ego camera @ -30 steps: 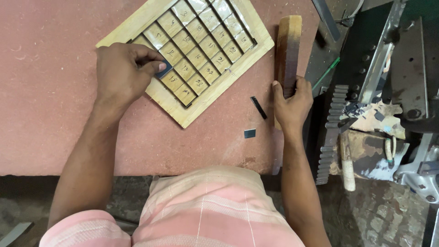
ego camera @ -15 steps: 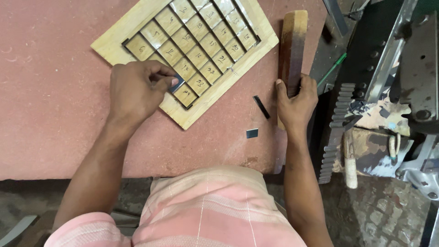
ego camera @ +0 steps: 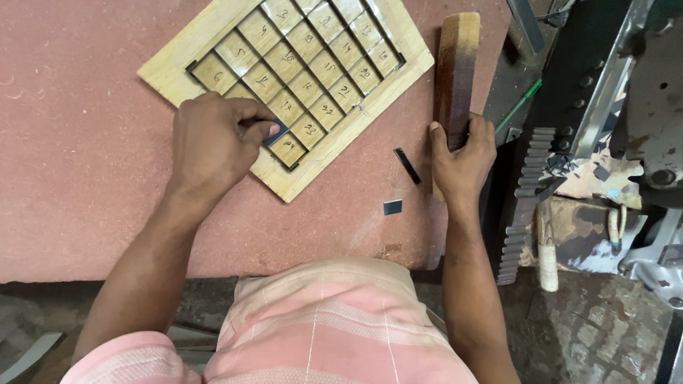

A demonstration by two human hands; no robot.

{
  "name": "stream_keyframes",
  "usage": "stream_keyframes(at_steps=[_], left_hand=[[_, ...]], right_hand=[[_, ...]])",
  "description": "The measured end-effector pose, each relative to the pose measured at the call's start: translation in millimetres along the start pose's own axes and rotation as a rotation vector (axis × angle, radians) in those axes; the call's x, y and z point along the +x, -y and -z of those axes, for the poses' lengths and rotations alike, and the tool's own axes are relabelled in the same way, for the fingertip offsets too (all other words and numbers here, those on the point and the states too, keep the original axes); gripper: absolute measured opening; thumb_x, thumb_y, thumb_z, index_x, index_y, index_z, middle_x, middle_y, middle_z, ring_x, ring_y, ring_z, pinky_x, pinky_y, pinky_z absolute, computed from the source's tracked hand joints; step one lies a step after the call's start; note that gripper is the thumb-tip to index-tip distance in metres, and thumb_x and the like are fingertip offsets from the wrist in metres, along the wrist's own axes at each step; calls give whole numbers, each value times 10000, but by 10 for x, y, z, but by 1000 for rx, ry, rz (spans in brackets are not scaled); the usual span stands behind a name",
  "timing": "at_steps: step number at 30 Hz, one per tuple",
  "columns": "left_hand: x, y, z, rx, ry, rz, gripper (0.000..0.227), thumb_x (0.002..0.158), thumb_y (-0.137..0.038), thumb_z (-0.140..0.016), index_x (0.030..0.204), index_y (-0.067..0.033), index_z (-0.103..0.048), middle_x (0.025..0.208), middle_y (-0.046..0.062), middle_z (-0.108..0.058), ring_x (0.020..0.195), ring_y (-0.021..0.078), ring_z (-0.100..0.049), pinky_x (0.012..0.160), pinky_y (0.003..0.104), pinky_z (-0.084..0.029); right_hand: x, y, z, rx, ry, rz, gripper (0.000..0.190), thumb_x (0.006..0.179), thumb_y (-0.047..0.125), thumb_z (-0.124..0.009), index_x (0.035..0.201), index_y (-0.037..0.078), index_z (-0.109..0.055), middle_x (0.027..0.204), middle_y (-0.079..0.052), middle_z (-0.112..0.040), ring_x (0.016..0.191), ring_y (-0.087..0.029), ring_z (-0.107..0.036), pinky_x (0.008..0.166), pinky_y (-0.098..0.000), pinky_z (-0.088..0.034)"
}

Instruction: The person uses a wooden mallet to tap small metal pieces into a wooden grid frame, then uses a metal bar to press them down. The person repeats this process for multiple pieces, occasionally adjusting the grid and using the bar to secure the pieces.

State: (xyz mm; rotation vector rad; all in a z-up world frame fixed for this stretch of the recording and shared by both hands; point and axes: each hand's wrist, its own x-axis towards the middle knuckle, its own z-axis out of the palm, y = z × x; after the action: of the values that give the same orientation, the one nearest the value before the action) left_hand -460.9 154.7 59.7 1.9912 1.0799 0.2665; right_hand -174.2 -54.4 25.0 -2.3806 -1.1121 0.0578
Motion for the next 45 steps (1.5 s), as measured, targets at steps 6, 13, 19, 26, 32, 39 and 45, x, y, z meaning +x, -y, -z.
stream_keyframes(at_steps=[6, 13, 19, 26, 32, 39, 45], left_hand=[[-19, -34, -17, 52, -13, -23, 126, 856, -148, -823, 951, -64, -821, 797, 106, -775, 630, 199, -706, 641, 352, -536], [-122, -22, -100, -10, -77, 58, 124, 853, -101, -805, 968, -52, -809, 820, 141, -758, 660, 224, -715, 658, 361, -547], [-244, -41, -259, -69, -379, -128, 161, 920, 24, -728, 1057, -26, -796, 928, 157, -738, 748, 224, -715, 690, 319, -553], [-788, -880, -1473, -1015, -113, -75, 67, 1052, -21, -637, 1110, -35, -606, 924, 33, -665, 769, 99, -638, 690, 269, -571], [-791, -1779, -3033, -1182, 418, 152, 179, 896, -41, -722, 1061, 30, -718, 840, 61, -732, 673, 106, -703, 602, 257, -612], [-707, -1963, -3507, -1022, 357, 290, 154, 852, -75, -795, 888, 39, -698, 678, 42, -681, 527, 87, -602, 462, 243, -491], [-724, -2018, -3517, -1035, 324, 313, 142, 846, -79, -783, 851, 15, -677, 631, 11, -619, 483, 71, -524, 409, 246, -419]], right_hand=[[-25, 127, 45, 60, -133, 169, 432, 944, 155, -843, 1262, -30, -619, 1144, -159, -628, 1023, -282, -636, 897, -402, -537], [-807, -596, 698, 181, -302, -31, 356, 972, 102, -796, 1287, 34, -647, 1195, -96, -615, 981, -148, -624, 867, -302, -535], [-1115, -2689, 1364, -213, -244, -161, 293, 1040, 173, -718, 1268, 0, -653, 1209, -234, -632, 1111, -360, -602, 982, -441, -494], [-1571, -3390, 1317, -401, -23, 46, 371, 946, 212, -719, 1194, -48, -627, 1097, -312, -632, 1025, -512, -580, 885, -577, -469], [-1524, -2697, 1698, -153, -57, 28, 258, 978, 118, -724, 1172, -14, -618, 1025, -228, -636, 904, -423, -625, 776, -481, -512], [-1576, -2002, 1914, 291, 111, -92, 546, 863, 177, -810, 1280, -3, -506, 1088, -206, -690, 911, -337, -685, 758, -383, -554], [-1280, -1886, 1965, -9, 300, -68, 374, 895, 119, -704, 1201, 26, -509, 777, -266, -682, 716, -445, -682, 648, -507, -529]])
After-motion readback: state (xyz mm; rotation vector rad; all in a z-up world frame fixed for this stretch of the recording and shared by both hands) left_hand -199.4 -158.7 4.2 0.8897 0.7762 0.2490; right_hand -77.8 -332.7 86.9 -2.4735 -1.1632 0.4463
